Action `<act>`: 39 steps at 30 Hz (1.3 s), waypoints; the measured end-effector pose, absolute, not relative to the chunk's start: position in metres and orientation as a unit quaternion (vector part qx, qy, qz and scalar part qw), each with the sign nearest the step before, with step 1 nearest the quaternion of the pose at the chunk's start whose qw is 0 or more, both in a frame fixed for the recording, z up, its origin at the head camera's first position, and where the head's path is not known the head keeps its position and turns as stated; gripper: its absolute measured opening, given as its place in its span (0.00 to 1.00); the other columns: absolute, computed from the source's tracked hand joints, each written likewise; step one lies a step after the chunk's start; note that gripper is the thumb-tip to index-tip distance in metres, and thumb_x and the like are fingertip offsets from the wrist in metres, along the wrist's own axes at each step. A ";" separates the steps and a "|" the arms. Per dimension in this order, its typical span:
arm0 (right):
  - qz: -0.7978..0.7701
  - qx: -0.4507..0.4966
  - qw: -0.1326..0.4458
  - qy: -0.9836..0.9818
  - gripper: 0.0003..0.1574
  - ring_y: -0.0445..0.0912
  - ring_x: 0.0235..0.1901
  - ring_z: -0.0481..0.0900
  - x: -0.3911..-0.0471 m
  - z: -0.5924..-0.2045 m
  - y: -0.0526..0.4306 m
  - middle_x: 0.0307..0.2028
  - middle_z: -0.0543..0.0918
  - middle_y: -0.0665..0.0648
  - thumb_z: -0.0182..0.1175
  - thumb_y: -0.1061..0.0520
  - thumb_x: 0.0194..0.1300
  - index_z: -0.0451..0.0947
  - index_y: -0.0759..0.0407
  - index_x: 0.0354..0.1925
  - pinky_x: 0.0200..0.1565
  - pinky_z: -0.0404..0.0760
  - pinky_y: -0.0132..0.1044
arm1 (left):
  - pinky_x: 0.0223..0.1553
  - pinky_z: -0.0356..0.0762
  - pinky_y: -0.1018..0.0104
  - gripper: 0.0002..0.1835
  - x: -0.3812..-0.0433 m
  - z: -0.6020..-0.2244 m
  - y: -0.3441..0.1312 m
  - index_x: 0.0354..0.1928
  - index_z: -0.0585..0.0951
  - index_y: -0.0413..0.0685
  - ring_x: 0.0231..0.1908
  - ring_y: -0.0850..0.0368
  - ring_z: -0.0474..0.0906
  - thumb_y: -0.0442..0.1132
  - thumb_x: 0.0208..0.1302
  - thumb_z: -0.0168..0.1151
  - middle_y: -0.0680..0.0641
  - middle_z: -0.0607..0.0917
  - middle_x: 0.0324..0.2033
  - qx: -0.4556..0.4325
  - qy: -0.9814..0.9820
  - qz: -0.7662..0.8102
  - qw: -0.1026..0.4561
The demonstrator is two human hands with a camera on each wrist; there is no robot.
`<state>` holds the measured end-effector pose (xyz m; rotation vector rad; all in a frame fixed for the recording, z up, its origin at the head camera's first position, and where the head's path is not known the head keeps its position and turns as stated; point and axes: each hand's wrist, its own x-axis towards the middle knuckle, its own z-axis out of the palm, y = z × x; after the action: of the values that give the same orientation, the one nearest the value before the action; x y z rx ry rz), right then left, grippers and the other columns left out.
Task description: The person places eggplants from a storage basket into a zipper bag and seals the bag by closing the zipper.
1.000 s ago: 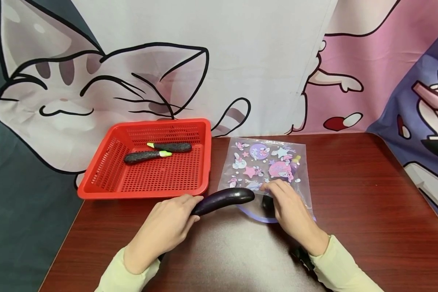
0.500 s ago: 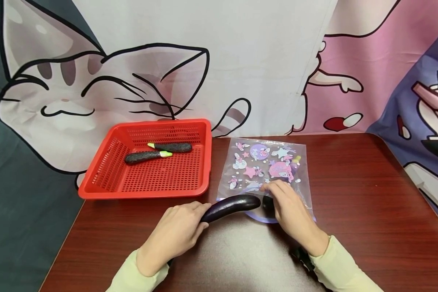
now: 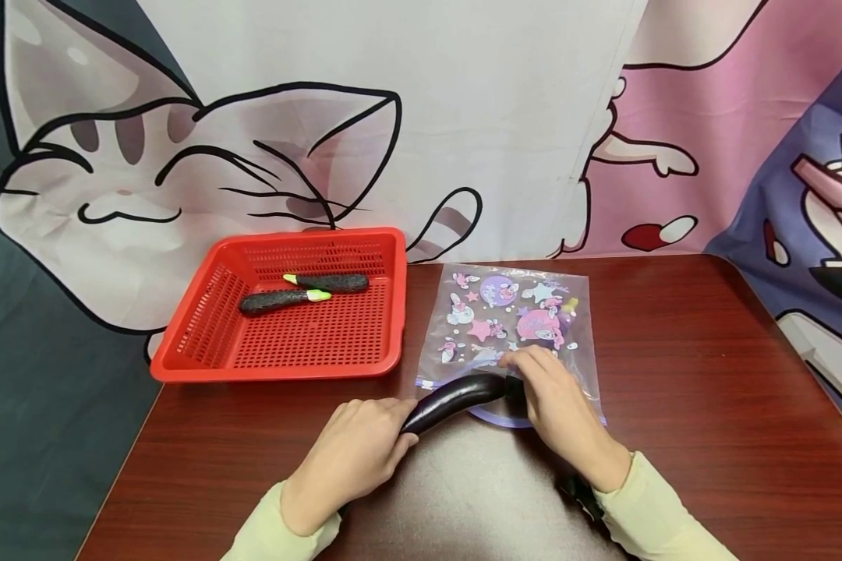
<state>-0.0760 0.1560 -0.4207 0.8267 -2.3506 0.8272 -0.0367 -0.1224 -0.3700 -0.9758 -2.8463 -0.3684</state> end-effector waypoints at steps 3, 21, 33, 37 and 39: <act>0.305 0.305 0.253 -0.866 0.23 0.48 0.42 0.78 -0.076 -0.421 0.156 0.40 0.80 0.54 0.54 0.82 0.56 0.79 0.62 0.44 0.46 0.77 0.40 | 0.17 0.65 0.61 0.16 -0.036 -0.371 -0.119 0.26 0.72 0.55 0.18 0.60 0.70 0.42 0.55 0.74 0.59 0.69 0.18 -0.317 -0.938 -0.127 0.055; 0.307 0.308 0.249 -0.865 0.24 0.48 0.41 0.78 -0.077 -0.422 0.154 0.40 0.80 0.53 0.52 0.82 0.55 0.79 0.62 0.44 0.45 0.76 0.41 | 0.13 0.58 0.64 0.18 -0.034 -0.381 -0.096 0.20 0.70 0.55 0.12 0.57 0.68 0.43 0.54 0.73 0.58 0.68 0.13 -0.294 -0.944 -0.135 0.070; 0.309 0.305 0.248 -0.866 0.23 0.49 0.40 0.78 -0.076 -0.424 0.155 0.40 0.80 0.53 0.54 0.80 0.56 0.79 0.61 0.44 0.44 0.76 0.41 | 0.13 0.62 0.62 0.20 -0.043 -0.384 -0.079 0.17 0.69 0.54 0.14 0.54 0.73 0.43 0.53 0.74 0.56 0.71 0.12 -0.282 -0.944 -0.144 0.089; 0.311 0.306 0.250 -0.864 0.23 0.49 0.40 0.78 -0.076 -0.424 0.154 0.40 0.80 0.53 0.54 0.81 0.57 0.79 0.62 0.44 0.45 0.76 0.40 | 0.14 0.64 0.61 0.20 -0.046 -0.386 -0.073 0.16 0.71 0.55 0.15 0.53 0.75 0.44 0.53 0.75 0.55 0.74 0.12 -0.267 -0.947 -0.154 0.089; 0.311 0.305 0.251 -0.864 0.22 0.49 0.41 0.78 -0.076 -0.424 0.154 0.40 0.80 0.53 0.54 0.80 0.57 0.79 0.62 0.44 0.46 0.76 0.40 | 0.14 0.66 0.60 0.19 -0.046 -0.388 -0.071 0.16 0.72 0.54 0.15 0.52 0.76 0.44 0.53 0.74 0.55 0.75 0.12 -0.263 -0.948 -0.153 0.091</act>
<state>-0.0760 0.1540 -0.4243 0.8311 -2.3510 0.8469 -0.0463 -0.0709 -0.3879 -0.7807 -2.8180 -0.4532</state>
